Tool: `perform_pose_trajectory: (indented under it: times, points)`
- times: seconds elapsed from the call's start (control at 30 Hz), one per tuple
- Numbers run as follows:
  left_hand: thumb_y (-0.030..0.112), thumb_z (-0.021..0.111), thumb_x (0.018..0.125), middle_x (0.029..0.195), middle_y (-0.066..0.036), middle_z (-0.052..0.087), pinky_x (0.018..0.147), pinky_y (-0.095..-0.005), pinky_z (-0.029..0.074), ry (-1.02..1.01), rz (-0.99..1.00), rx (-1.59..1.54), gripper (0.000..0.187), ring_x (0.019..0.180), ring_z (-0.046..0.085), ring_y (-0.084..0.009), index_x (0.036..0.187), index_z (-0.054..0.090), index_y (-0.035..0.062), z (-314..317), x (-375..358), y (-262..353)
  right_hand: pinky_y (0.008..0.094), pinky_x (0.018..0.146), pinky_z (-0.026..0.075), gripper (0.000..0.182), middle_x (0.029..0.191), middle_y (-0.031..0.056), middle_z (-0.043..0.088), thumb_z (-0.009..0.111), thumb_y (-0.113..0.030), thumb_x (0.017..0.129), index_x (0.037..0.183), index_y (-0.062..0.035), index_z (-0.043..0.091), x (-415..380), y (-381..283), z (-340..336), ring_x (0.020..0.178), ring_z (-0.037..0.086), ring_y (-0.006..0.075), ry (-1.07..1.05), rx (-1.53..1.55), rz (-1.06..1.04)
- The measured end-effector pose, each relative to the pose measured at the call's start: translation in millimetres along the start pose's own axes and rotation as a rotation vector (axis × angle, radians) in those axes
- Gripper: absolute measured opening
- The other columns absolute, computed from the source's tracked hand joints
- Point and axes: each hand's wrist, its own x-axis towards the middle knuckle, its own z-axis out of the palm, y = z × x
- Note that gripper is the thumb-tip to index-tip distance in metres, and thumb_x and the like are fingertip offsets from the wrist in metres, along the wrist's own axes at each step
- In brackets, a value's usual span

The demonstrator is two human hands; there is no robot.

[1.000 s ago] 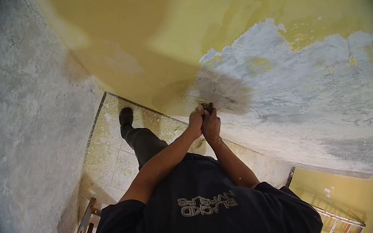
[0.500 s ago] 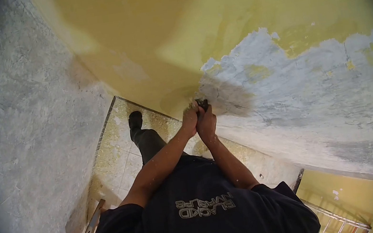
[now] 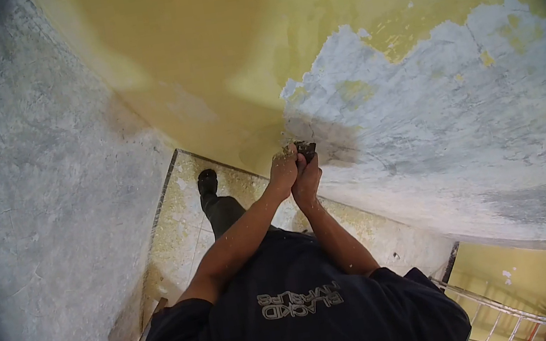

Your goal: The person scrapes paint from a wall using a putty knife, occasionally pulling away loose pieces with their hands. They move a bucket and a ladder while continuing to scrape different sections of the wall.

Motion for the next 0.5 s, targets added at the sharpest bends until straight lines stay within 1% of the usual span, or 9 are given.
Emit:
perform_pose_trajectory:
  times: [0.07, 0.1, 0.17, 0.23, 0.3, 0.37, 0.4, 0.47, 0.5]
  points:
    - [0.033, 0.041, 0.095, 0.08, -0.014, 0.061, 0.068, -0.0369, 0.043, 0.086, 0.076, 0.105, 0.043, 0.073, 0.056, -0.0214, 0.087, 0.059, -0.0052, 1, 3, 2, 0.0421, 0.052, 0.045, 0.021, 0.07, 0.0233, 0.061, 0.051, -0.017, 0.091, 0.092, 0.0041, 0.049, 3, -9, 4, 0.067, 0.062, 0.0406, 0.018, 0.006, -0.029]
    - [0.033, 0.041, 0.095, 0.08, -0.014, 0.061, 0.068, -0.0369, 0.043, 0.085, 0.068, 0.104, 0.043, 0.073, 0.056, -0.0214, 0.087, 0.059, -0.0052, 0, 2, -2, 0.0418, 0.052, 0.045, 0.02, 0.07, 0.023, 0.061, 0.051, -0.016, 0.091, 0.092, 0.0042, 0.049, -1, -11, 2, 0.066, 0.062, 0.0406, 0.029, 0.002, -0.036]
    - [0.033, 0.042, 0.094, 0.081, -0.016, 0.062, 0.068, -0.038, 0.043, 0.013, 0.098, 0.066, 0.042, 0.075, 0.057, -0.023, 0.088, 0.059, -0.0056, -4, 4, -4, 0.0417, 0.052, 0.045, 0.02, 0.07, 0.0231, 0.061, 0.051, -0.016, 0.091, 0.092, 0.004, 0.049, -4, -10, -2, 0.066, 0.062, 0.0407, 0.019, 0.002, -0.054]
    - [0.032, 0.042, 0.094, 0.082, -0.017, 0.062, 0.068, -0.039, 0.042, 0.049, 0.088, 0.045, 0.042, 0.075, 0.057, -0.0243, 0.088, 0.059, -0.0058, 2, 1, 12, 0.0416, 0.051, 0.045, 0.02, 0.07, 0.0233, 0.061, 0.051, -0.016, 0.091, 0.092, 0.0039, 0.049, 4, -12, 3, 0.066, 0.062, 0.0409, 0.012, 0.016, -0.09]
    - [0.032, 0.042, 0.094, 0.082, -0.018, 0.062, 0.068, -0.04, 0.042, 0.078, 0.057, 0.028, 0.042, 0.076, 0.057, -0.0255, 0.087, 0.059, -0.006, 8, -9, 25, 0.0412, 0.051, 0.045, 0.02, 0.07, 0.0234, 0.061, 0.051, -0.017, 0.091, 0.093, 0.0033, 0.049, 2, -15, 2, 0.066, 0.062, 0.0412, 0.065, 0.011, -0.132]
    - [0.032, 0.041, 0.095, 0.082, -0.018, 0.062, 0.068, -0.04, 0.042, 0.108, 0.199, 0.188, 0.042, 0.076, 0.058, -0.0267, 0.088, 0.058, -0.0061, 6, -14, 35, 0.0408, 0.051, 0.045, 0.021, 0.07, 0.0233, 0.061, 0.051, -0.018, 0.091, 0.093, 0.0029, 0.049, 12, -25, 4, 0.066, 0.062, 0.0411, 0.049, 0.031, -0.117]
    - [0.032, 0.041, 0.095, 0.082, -0.018, 0.062, 0.068, -0.04, 0.042, 0.102, 0.186, 0.198, 0.042, 0.076, 0.058, -0.0267, 0.088, 0.058, -0.0061, 3, -13, 30, 0.0404, 0.052, 0.045, 0.021, 0.07, 0.0231, 0.061, 0.051, -0.018, 0.091, 0.093, 0.0024, 0.049, 9, -30, 2, 0.067, 0.062, 0.041, 0.036, 0.047, -0.094]
    - [0.031, 0.041, 0.095, 0.084, -0.019, 0.062, 0.069, -0.0407, 0.042, 0.024, 0.114, 0.108, 0.041, 0.078, 0.058, -0.0292, 0.09, 0.058, -0.0054, -3, -1, 21, 0.0399, 0.052, 0.046, 0.022, 0.07, 0.0229, 0.061, 0.051, -0.019, 0.092, 0.093, 0.0024, 0.049, 3, -20, 1, 0.067, 0.063, 0.0401, 0.038, 0.028, -0.065]
    - [0.031, 0.041, 0.095, 0.084, -0.019, 0.062, 0.069, -0.0407, 0.042, 0.023, 0.134, 0.108, 0.041, 0.078, 0.058, -0.0292, 0.09, 0.058, -0.0054, -3, 7, 18, 0.0394, 0.052, 0.046, 0.022, 0.07, 0.0226, 0.061, 0.051, -0.02, 0.092, 0.093, 0.0025, 0.049, 9, -17, 5, 0.067, 0.063, 0.0391, 0.039, 0.017, -0.061]
